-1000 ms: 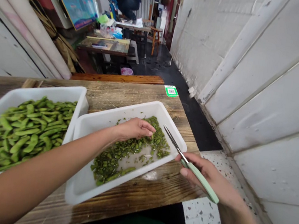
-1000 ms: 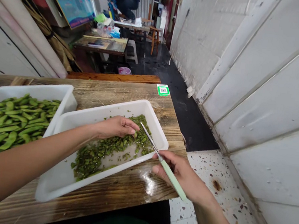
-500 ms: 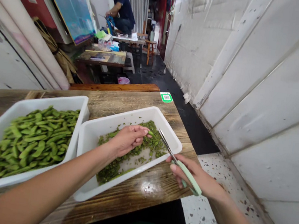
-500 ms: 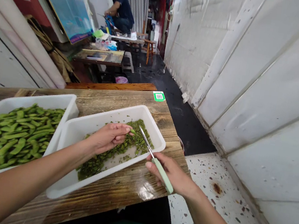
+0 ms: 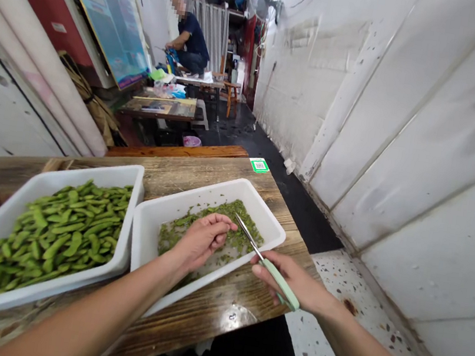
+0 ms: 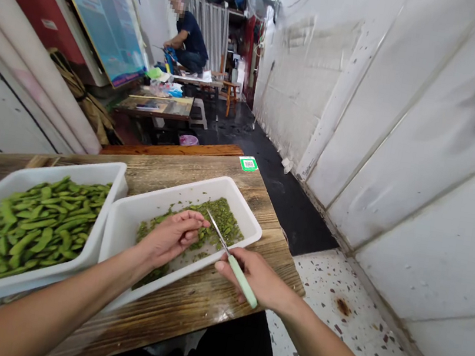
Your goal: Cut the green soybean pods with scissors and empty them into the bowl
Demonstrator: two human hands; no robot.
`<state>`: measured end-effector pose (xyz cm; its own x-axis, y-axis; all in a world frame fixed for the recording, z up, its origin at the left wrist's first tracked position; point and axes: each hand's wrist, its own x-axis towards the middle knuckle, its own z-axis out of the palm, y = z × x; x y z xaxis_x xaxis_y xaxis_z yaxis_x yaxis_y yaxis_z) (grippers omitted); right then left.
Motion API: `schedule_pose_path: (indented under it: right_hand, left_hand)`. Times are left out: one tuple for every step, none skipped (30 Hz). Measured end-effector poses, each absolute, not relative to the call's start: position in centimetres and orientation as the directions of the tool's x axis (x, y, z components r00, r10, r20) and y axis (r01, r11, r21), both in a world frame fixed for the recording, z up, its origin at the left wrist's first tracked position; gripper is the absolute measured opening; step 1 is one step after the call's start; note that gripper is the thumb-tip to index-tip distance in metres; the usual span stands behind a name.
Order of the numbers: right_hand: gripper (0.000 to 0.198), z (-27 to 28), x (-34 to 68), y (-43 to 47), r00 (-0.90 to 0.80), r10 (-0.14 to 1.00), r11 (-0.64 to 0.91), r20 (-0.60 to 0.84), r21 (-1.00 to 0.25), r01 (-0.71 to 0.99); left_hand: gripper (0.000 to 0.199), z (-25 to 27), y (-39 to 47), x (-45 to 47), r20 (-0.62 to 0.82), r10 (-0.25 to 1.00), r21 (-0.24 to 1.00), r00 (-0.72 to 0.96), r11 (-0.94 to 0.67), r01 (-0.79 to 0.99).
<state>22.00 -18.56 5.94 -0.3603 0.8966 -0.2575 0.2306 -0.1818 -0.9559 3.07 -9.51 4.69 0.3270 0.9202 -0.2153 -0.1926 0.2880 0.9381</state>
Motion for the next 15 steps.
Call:
schedule_pose_path:
  right_hand:
    - [0.038,6.0,22.0,-18.5,-0.36,0.897,-0.186,-0.257,-0.957,0.22]
    - [0.038,6.0,22.1,-18.5,-0.358,0.899,-0.19,-0.254,-0.96,0.205]
    - [0.037,6.1,22.3,-18.5,-0.354,0.901,-0.192,-0.249,-0.963,0.189]
    - [0.036,6.2,22.5,-18.5,-0.351,0.904,-0.192,-0.244,-0.966,0.176]
    - [0.035,6.3,22.7,-18.6,-0.346,0.906,-0.193,-0.242,-0.967,0.169]
    - [0.034,6.4,22.9,-18.6,-0.342,0.908,-0.193,-0.241,-0.966,0.17]
    - [0.034,6.5,23.1,-18.6,-0.339,0.909,-0.192,-0.243,-0.965,0.178]
    - [0.033,6.5,23.3,-18.6,-0.337,0.909,-0.19,-0.247,-0.963,0.192]
    - [0.033,6.6,23.4,-18.6,-0.337,0.908,-0.186,-0.248,-0.961,0.205]
    - [0.033,6.5,23.6,-18.5,-0.338,0.909,-0.179,-0.244,-0.961,0.211]
    - [0.033,6.4,23.7,-18.3,-0.342,0.909,-0.174,-0.24,-0.961,0.213]
    - [0.034,6.3,23.9,-18.2,-0.347,0.907,-0.174,-0.24,-0.962,0.212]
    - [0.034,6.2,24.0,-18.0,-0.349,0.905,-0.177,-0.243,-0.961,0.211]
    - [0.035,6.0,24.1,-17.8,-0.348,0.905,-0.181,-0.246,-0.961,0.21]
    - [0.035,5.9,24.2,-17.7,-0.345,0.904,-0.187,-0.252,-0.959,0.213]
  left_hand:
    - [0.012,4.8,-9.3,2.7,-0.178,0.943,0.975,0.282,0.207,-0.079]
    - [0.012,4.9,-9.1,2.3,-0.115,0.964,0.993,0.241,0.102,0.066]
    - [0.013,5.1,-8.8,1.9,-0.035,0.975,0.974,0.221,-0.016,0.224]
    - [0.014,5.2,-8.5,1.4,0.048,0.974,0.919,0.223,-0.131,0.373]
    - [0.014,5.4,-8.1,1.0,0.117,0.963,0.84,0.241,-0.226,0.494]
    - [0.015,5.5,-7.7,0.7,0.165,0.948,0.757,0.271,-0.298,0.581]
    - [0.015,5.5,-7.3,0.5,0.185,0.933,0.687,0.308,-0.347,0.639]
    - [0.016,5.3,-6.9,0.5,0.177,0.916,0.635,0.359,-0.385,0.669]
    - [0.017,5.1,-6.5,0.6,0.144,0.892,0.603,0.429,-0.423,0.677]
    - [0.017,4.6,-6.1,1.0,0.096,0.854,0.585,0.511,-0.464,0.665]
    - [0.016,4.1,-5.8,1.4,0.047,0.805,0.577,0.591,-0.505,0.642]
    - [0.015,3.4,-5.4,2.0,0.004,0.758,0.571,0.653,-0.538,0.62]
    - [0.013,2.7,-5.1,2.6,-0.027,0.725,0.557,0.688,-0.561,0.613]
    - [0.011,1.9,-4.7,3.1,-0.049,0.712,0.531,0.701,-0.576,0.622]
    - [0.01,1.2,-4.4,3.7,-0.066,0.715,0.497,0.696,-0.582,0.644]
